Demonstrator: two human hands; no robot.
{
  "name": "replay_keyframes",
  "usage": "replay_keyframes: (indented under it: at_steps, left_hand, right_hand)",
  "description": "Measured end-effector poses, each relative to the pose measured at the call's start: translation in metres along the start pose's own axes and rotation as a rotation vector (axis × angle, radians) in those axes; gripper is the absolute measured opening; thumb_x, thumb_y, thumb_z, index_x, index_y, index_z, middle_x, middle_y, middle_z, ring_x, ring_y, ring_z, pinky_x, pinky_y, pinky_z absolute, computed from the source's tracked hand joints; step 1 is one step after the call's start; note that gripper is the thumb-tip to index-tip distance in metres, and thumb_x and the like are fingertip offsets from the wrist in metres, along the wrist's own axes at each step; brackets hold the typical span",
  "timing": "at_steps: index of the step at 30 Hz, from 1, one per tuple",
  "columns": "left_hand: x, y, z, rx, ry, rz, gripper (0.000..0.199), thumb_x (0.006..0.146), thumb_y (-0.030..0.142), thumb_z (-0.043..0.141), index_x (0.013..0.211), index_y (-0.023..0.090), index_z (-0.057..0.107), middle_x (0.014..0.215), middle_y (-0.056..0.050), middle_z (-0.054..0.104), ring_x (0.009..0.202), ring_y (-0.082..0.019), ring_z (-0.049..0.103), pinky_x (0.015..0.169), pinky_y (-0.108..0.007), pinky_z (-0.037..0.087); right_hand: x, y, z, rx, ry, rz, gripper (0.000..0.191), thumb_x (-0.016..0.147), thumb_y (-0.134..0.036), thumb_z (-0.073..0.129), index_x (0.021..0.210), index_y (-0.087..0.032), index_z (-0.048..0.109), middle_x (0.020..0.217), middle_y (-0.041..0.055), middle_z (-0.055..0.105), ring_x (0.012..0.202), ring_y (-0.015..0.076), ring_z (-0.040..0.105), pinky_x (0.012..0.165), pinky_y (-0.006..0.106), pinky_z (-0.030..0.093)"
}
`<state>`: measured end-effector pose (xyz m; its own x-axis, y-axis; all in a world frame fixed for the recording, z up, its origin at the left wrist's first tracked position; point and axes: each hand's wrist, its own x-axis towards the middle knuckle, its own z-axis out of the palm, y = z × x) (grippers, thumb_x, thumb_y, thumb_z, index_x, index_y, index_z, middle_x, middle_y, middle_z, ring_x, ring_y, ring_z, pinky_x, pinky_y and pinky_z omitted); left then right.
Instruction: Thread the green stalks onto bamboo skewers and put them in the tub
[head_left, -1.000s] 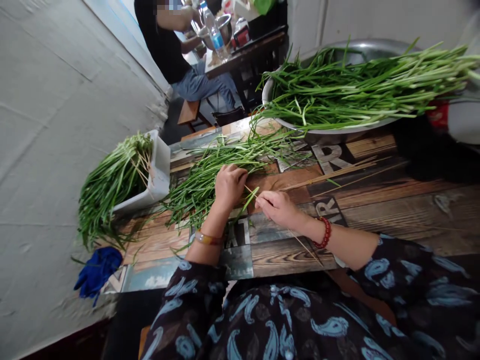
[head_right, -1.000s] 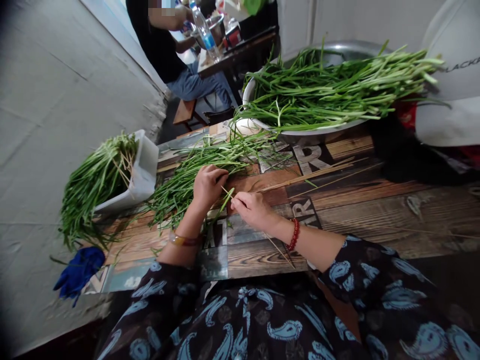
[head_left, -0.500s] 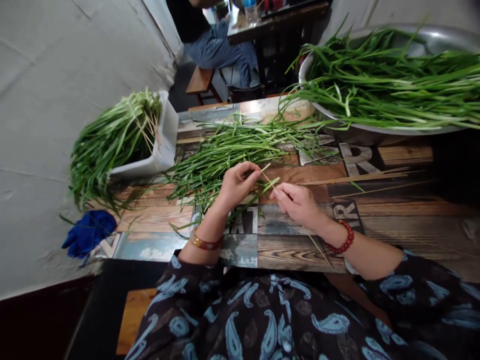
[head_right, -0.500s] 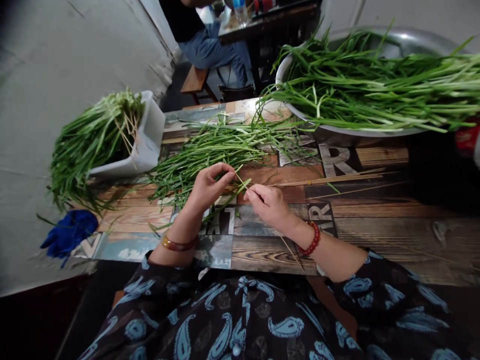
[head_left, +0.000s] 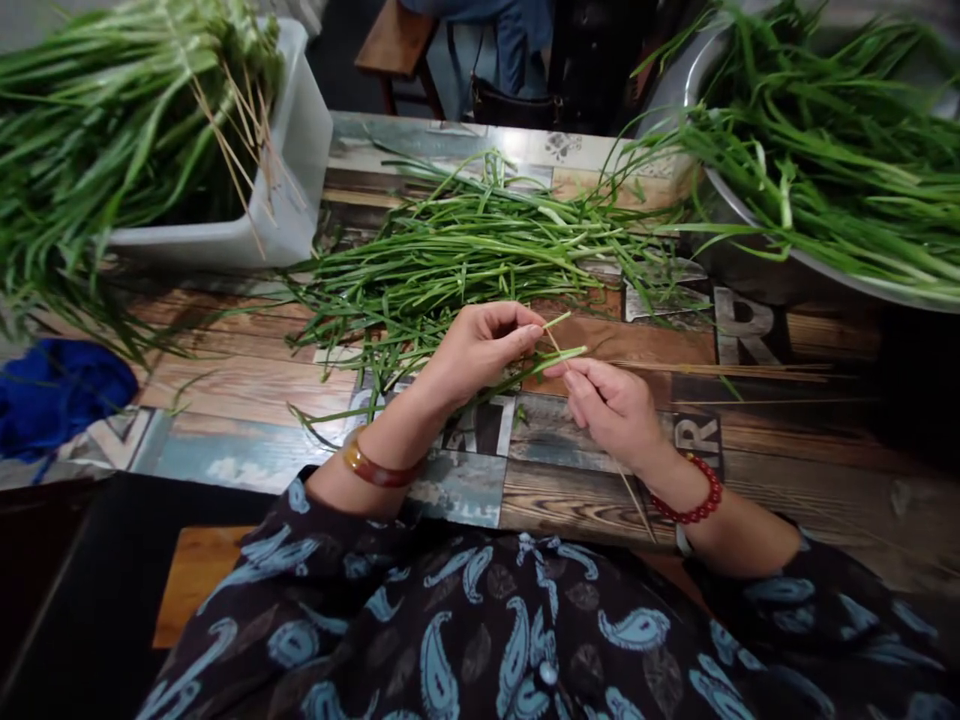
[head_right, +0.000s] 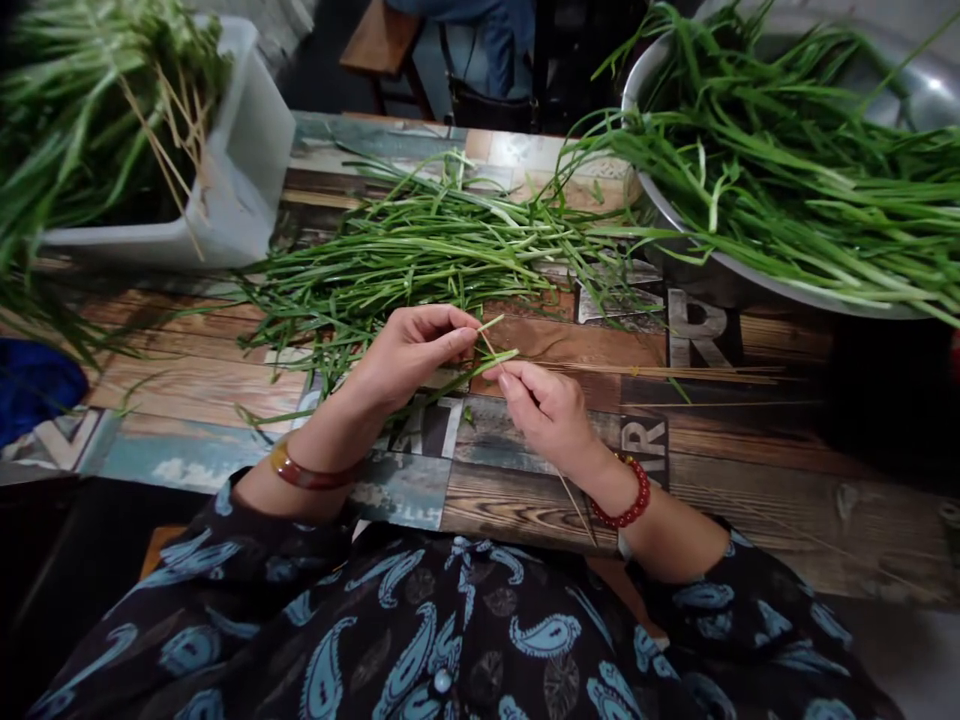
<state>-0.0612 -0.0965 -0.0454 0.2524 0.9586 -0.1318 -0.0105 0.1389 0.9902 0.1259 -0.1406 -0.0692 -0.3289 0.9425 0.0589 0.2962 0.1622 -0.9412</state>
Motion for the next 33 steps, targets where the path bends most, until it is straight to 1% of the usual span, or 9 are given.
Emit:
replay_keyframes:
  at_steps: [4, 12, 16, 23, 33]
  left_hand:
    - [-0.0001, -0.0007, 0.0001, -0.004, 0.008, -0.002, 0.022, 0.074, 0.034, 0.073, 0.076, 0.012, 0.068, 0.064, 0.001, 0.06, 0.057, -0.007, 0.049, 0.055, -0.02, 0.037]
    - [0.0005, -0.0041, -0.0011, 0.038, 0.038, 0.035, 0.023, 0.074, 0.036, 0.075, 0.078, 0.013, 0.07, 0.065, 0.001, 0.062, 0.056, -0.007, 0.05, 0.056, -0.021, 0.039]
    - [0.0002, -0.0039, -0.0012, 0.041, 0.058, 0.02, 0.024, 0.072, 0.036, 0.076, 0.078, 0.013, 0.071, 0.067, 0.001, 0.063, 0.056, -0.007, 0.05, 0.056, -0.02, 0.04]
    - [0.0008, -0.0039, -0.0016, 0.014, 0.057, -0.002, 0.024, 0.071, 0.036, 0.077, 0.078, 0.013, 0.071, 0.066, 0.001, 0.063, 0.056, -0.007, 0.049, 0.056, -0.02, 0.039]
    - [0.0009, -0.005, -0.0019, 0.007, 0.056, 0.012, 0.023, 0.072, 0.035, 0.077, 0.078, 0.014, 0.072, 0.064, 0.001, 0.062, 0.055, -0.007, 0.047, 0.055, -0.019, 0.037]
  right_hand:
    - [0.0005, -0.0018, -0.001, -0.029, 0.004, -0.016, 0.029, 0.097, -0.029, 0.045, 0.101, -0.014, 0.07, 0.05, -0.0059, 0.048, 0.042, 0.0085, 0.045, 0.049, 0.022, 0.039]
    - [0.0017, -0.0025, -0.0006, -0.092, 0.015, -0.022, 0.03, 0.096, -0.03, 0.044, 0.099, -0.016, 0.071, 0.049, -0.0033, 0.05, 0.048, 0.0118, 0.051, 0.051, 0.023, 0.041]
    - [0.0014, -0.0016, -0.0009, -0.089, 0.01, -0.027, 0.031, 0.096, -0.029, 0.043, 0.101, -0.016, 0.071, 0.049, -0.0031, 0.051, 0.051, 0.0127, 0.054, 0.054, 0.024, 0.043]
    - [0.001, -0.0017, -0.0009, -0.084, 0.021, -0.026, 0.03, 0.096, -0.028, 0.044, 0.101, -0.016, 0.071, 0.05, -0.0033, 0.051, 0.049, 0.0122, 0.053, 0.053, 0.023, 0.043]
    - [0.0014, -0.0015, -0.0015, -0.082, 0.017, -0.027, 0.03, 0.096, -0.028, 0.044, 0.1, -0.017, 0.071, 0.049, -0.0039, 0.05, 0.047, 0.0114, 0.05, 0.05, 0.023, 0.04]
